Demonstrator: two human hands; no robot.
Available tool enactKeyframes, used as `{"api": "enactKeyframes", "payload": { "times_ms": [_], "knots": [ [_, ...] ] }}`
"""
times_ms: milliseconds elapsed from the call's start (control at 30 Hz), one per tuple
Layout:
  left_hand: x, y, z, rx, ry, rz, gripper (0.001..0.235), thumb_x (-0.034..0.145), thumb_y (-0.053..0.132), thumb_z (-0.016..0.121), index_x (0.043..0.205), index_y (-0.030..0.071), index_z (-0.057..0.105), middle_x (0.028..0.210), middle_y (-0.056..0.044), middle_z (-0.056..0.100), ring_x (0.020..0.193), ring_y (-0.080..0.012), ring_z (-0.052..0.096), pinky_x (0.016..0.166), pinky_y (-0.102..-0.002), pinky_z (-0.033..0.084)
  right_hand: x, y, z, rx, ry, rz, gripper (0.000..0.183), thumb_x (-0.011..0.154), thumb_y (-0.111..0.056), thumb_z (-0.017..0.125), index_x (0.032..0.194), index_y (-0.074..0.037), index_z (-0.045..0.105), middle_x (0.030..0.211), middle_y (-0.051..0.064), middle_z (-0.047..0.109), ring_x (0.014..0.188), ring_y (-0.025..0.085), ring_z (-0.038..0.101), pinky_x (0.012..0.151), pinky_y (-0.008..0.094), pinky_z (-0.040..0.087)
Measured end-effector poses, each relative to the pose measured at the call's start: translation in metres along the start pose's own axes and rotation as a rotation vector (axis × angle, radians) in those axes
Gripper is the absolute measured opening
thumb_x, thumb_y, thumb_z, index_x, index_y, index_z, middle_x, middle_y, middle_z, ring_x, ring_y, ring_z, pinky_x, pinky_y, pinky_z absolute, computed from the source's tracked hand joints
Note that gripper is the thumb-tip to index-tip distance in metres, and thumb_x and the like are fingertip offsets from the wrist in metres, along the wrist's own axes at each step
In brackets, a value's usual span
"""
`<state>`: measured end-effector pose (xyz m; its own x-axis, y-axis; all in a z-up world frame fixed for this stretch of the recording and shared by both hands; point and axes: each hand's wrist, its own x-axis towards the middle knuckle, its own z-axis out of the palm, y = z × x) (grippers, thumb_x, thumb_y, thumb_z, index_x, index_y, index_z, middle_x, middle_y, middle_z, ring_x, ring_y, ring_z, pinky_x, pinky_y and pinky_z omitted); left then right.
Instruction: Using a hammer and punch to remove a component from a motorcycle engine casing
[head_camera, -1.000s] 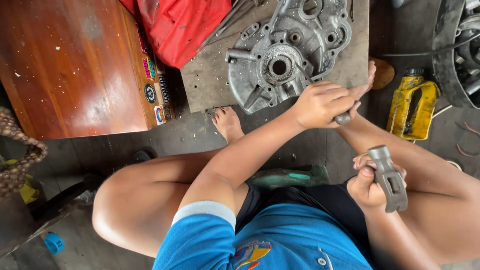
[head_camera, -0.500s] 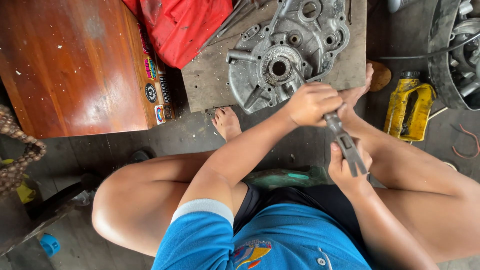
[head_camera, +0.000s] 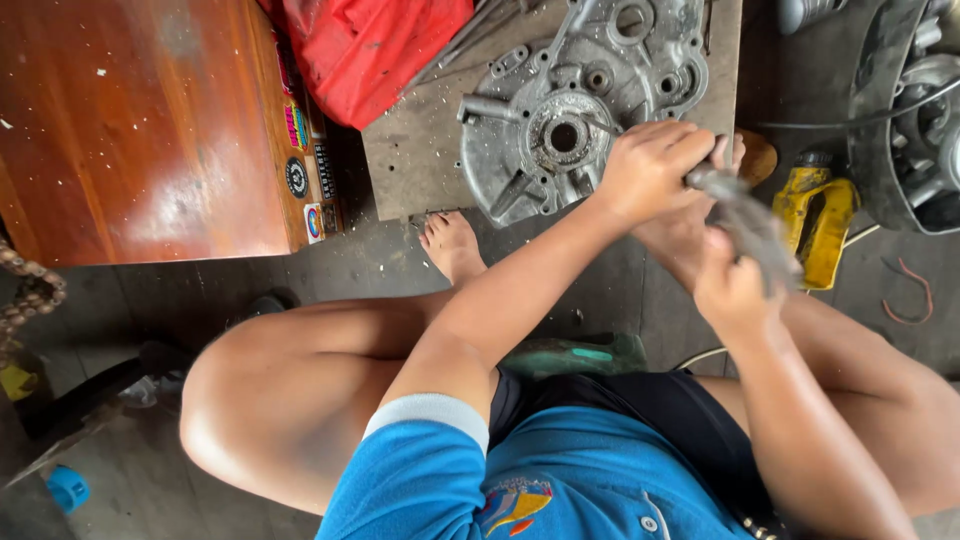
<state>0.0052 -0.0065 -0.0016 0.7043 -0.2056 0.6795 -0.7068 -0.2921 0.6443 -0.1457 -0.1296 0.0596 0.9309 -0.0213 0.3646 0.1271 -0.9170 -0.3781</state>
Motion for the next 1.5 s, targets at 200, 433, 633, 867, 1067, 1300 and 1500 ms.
{"api": "enactKeyframes", "payload": {
  "times_ms": [200, 433, 633, 867, 1067, 1300, 1500],
  "knots": [
    [-0.006, -0.015, 0.012, 0.118, 0.006, -0.048, 0.013, 0.079, 0.010, 0.059, 0.073, 0.016, 0.049, 0.066, 0.001, 0.051, 0.059, -0.0209, 0.058, 0.054, -0.038, 0.045, -0.008, 0.029, 0.012, 0.191, -0.211, 0.583, 0.056, 0.124, -0.042, 0.041, 0.104, 0.000, 0.070, 0.085, 0.010, 0.068, 0.086, 0.026, 0.070, 0.083, 0.041, 0.052],
    [0.004, -0.025, 0.019, 0.214, -0.151, -0.292, 0.026, 0.081, 0.030, 0.067, 0.096, 0.014, 0.053, 0.090, -0.002, 0.062, 0.080, -0.0281, 0.066, 0.065, -0.045, 0.052, 0.073, -0.003, 0.004, 0.317, -0.114, 0.081, 0.044, 0.122, -0.026, 0.043, 0.119, 0.016, 0.058, 0.100, 0.027, 0.059, 0.092, 0.041, 0.062, 0.085, 0.047, 0.048],
    [0.033, -0.030, -0.013, 0.156, -0.242, -0.520, 0.019, 0.095, 0.022, 0.053, 0.112, 0.013, 0.051, 0.108, -0.013, 0.057, 0.092, -0.0368, 0.061, 0.072, -0.052, 0.054, 0.100, -0.029, -0.002, 0.280, -0.157, -0.022, 0.061, 0.122, -0.026, 0.037, 0.136, 0.027, 0.062, 0.062, 0.015, 0.051, 0.071, 0.030, 0.056, 0.093, 0.047, 0.046],
    [0.009, -0.006, 0.007, -0.043, -0.229, -0.182, 0.002, 0.100, 0.015, 0.051, 0.098, 0.014, 0.051, 0.084, -0.009, 0.059, 0.052, -0.0200, 0.056, 0.041, -0.034, 0.047, 0.031, -0.015, 0.015, 0.735, 0.028, 0.472, 0.030, 0.123, -0.017, 0.046, 0.106, 0.007, 0.040, 0.075, 0.017, 0.039, 0.063, 0.026, 0.045, 0.063, 0.041, 0.046],
    [-0.013, 0.041, 0.004, -0.030, -0.379, -0.186, 0.033, 0.085, 0.030, 0.068, 0.108, 0.018, 0.047, 0.084, -0.002, 0.068, 0.070, -0.0315, 0.071, 0.050, -0.046, 0.049, -0.010, -0.013, -0.008, 0.640, 0.075, 0.553, 0.054, 0.124, -0.013, 0.040, 0.073, 0.005, 0.037, 0.071, 0.021, 0.044, 0.066, 0.029, 0.052, 0.069, 0.042, 0.050],
    [-0.032, 0.039, -0.002, -0.003, -0.183, -0.024, 0.014, 0.097, 0.027, 0.052, 0.087, 0.017, 0.052, 0.064, 0.001, 0.060, 0.058, -0.0248, 0.067, 0.045, -0.044, 0.048, -0.057, -0.010, -0.002, 0.721, 0.130, 0.629, 0.054, 0.123, -0.024, 0.049, 0.076, 0.000, 0.037, 0.073, 0.016, 0.042, 0.065, 0.027, 0.050, 0.066, 0.041, 0.046],
    [-0.044, 0.037, -0.014, 0.047, -0.210, 0.026, 0.023, 0.099, 0.032, 0.061, 0.083, 0.016, 0.055, 0.099, -0.002, 0.077, 0.077, -0.0216, 0.077, 0.052, -0.039, 0.052, -0.045, -0.026, -0.005, 0.666, 0.042, 0.533, 0.055, 0.121, -0.026, 0.042, 0.077, 0.007, 0.045, 0.071, 0.019, 0.047, 0.065, 0.029, 0.054, 0.067, 0.041, 0.052]
  ]
}}
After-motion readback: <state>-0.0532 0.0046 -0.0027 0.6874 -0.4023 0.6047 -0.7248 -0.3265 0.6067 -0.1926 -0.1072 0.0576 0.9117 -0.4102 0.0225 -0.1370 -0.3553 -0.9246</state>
